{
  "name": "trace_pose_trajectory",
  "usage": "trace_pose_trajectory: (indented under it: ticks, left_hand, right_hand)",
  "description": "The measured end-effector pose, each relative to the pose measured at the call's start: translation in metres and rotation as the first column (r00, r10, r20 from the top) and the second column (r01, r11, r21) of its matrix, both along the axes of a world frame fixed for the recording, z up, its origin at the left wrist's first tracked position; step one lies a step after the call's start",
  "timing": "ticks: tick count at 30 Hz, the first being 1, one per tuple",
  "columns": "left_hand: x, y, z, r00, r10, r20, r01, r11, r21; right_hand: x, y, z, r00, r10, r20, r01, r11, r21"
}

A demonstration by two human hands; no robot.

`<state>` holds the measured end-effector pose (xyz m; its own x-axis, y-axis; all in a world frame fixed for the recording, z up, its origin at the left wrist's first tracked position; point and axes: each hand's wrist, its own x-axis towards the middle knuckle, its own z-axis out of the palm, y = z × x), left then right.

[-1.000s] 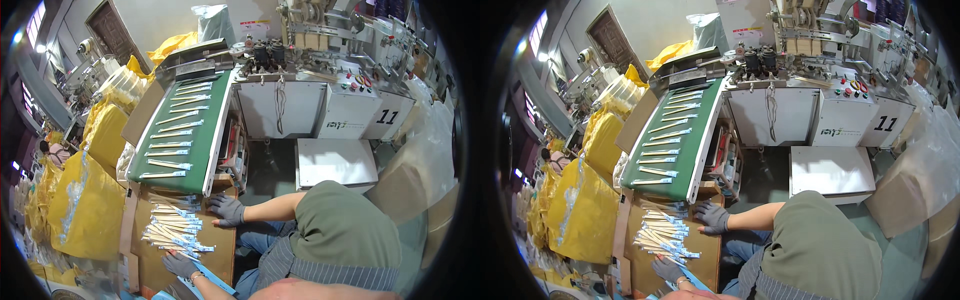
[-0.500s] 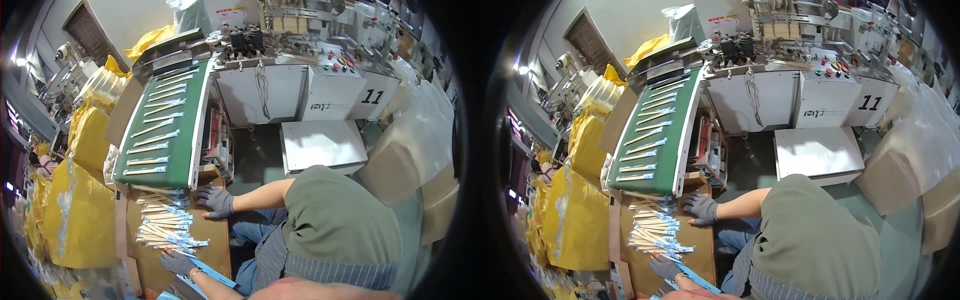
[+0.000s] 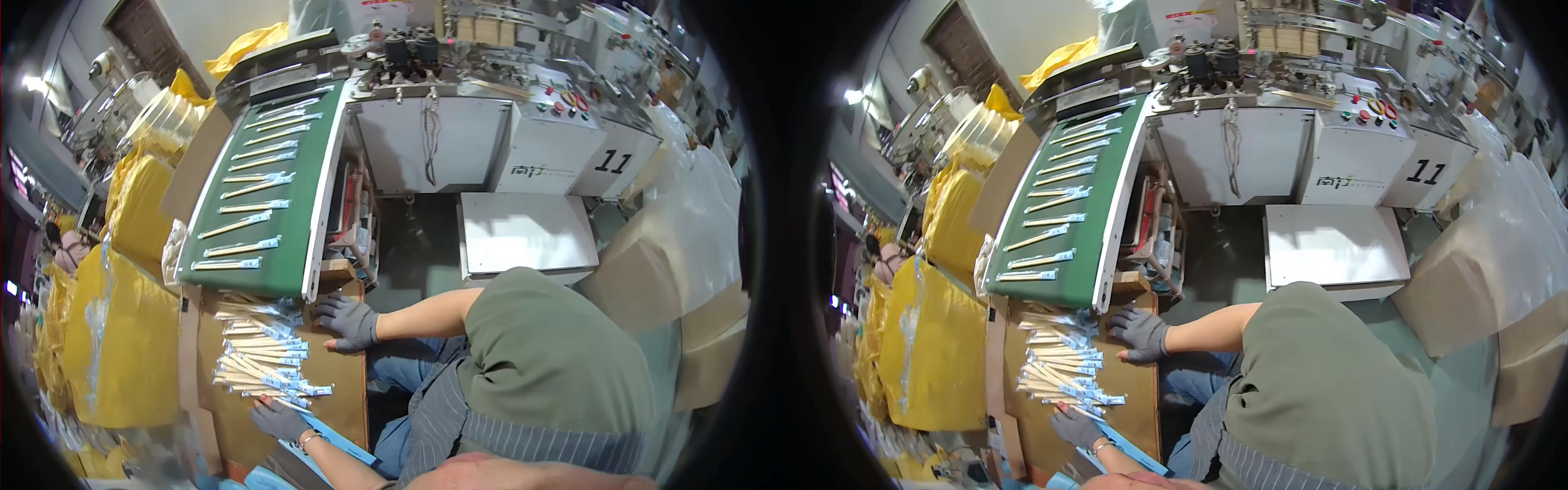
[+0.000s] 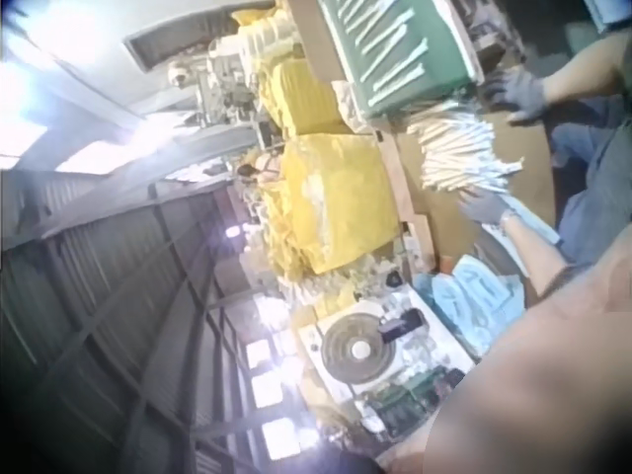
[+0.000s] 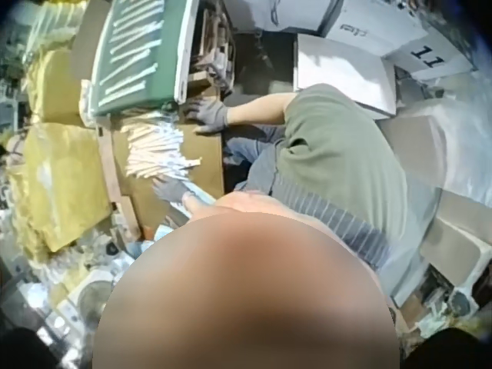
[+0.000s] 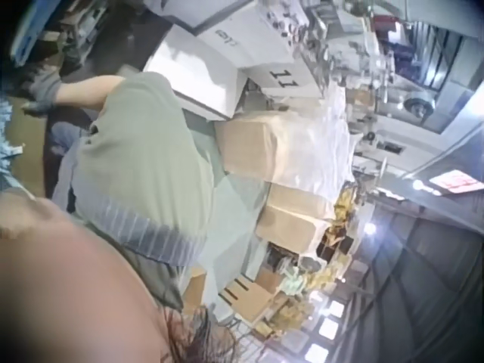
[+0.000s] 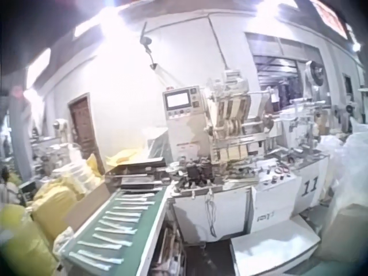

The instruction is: Gather bundles of sticks from a production machine, place them into plastic bags, and then pack the bags into cardboard boxes.

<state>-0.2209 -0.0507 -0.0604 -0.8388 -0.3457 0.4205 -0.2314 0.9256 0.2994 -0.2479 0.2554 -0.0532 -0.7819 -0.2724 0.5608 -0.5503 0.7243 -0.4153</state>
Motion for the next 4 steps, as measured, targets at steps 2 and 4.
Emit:
trace_pose_trajectory:
  ticks: [2, 4]
  left_hand:
    - [-0.0004, 0.0044, 0.0064, 0.999, -0.021, 0.034, 0.019, 0.998, 0.051]
    - [-0.0006, 0.0033, 0.0037, 1.000, -0.016, 0.027, 0.015, 0.999, 0.030]
  right_hand:
    - [-0.0009, 0.0024, -0.0025, 0.999, 0.013, 0.037, -0.013, 1.000, -0.009]
    - [-0.0013, 0.0039, -0.0023, 0.997, 0.004, 0.077, -0.008, 0.998, 0.054]
